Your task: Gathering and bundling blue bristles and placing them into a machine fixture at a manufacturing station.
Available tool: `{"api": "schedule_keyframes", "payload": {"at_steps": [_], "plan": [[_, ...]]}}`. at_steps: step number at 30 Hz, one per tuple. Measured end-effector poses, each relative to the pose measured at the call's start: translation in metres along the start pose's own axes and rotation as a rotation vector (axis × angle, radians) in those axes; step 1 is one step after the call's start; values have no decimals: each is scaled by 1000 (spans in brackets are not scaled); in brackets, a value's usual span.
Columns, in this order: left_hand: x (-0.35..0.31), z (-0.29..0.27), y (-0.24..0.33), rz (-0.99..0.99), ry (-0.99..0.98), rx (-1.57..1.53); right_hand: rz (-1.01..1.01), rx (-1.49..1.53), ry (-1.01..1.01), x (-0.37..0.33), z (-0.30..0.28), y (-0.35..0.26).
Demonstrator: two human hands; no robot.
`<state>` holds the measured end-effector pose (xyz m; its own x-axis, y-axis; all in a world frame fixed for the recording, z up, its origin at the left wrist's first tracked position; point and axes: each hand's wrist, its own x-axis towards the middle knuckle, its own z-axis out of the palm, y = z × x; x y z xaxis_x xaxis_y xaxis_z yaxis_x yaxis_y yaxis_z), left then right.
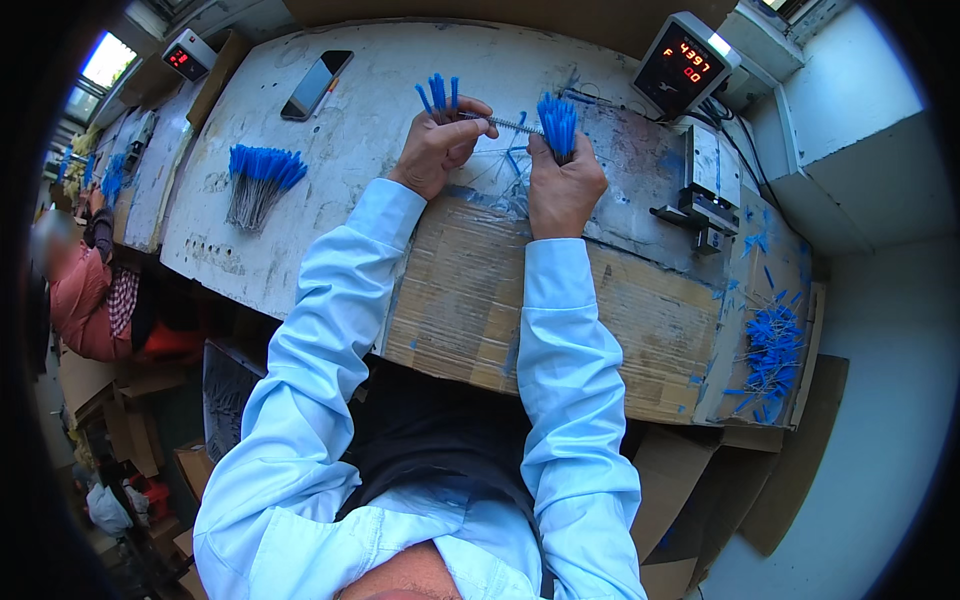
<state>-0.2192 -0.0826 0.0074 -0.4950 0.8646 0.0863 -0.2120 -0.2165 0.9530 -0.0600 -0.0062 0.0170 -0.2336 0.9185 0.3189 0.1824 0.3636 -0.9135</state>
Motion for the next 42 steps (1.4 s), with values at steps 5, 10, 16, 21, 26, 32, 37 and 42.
{"api": "schedule_keyframes", "payload": {"at_steps": [5,10,16,21,26,32,37,42], "plan": [[-1,8,-8,77,79,165,-70,-66,101,-3,1,-4],[-4,19,-11,364,169,696,-56,-23,118,-3,1,-5],[-5,26,-20,640,222,848,14,148,79,4,5,11],[-5,26,-20,646,244,886,60,139,76,1,6,8],[-5,25,-19,643,225,867,193,307,64,2,5,4],[-4,24,-20,656,237,907,207,244,45,1,4,-1],[-3,24,-23,669,291,936,206,282,32,0,5,0],[-3,24,-23,686,308,950,180,336,24,-1,6,2]]}}
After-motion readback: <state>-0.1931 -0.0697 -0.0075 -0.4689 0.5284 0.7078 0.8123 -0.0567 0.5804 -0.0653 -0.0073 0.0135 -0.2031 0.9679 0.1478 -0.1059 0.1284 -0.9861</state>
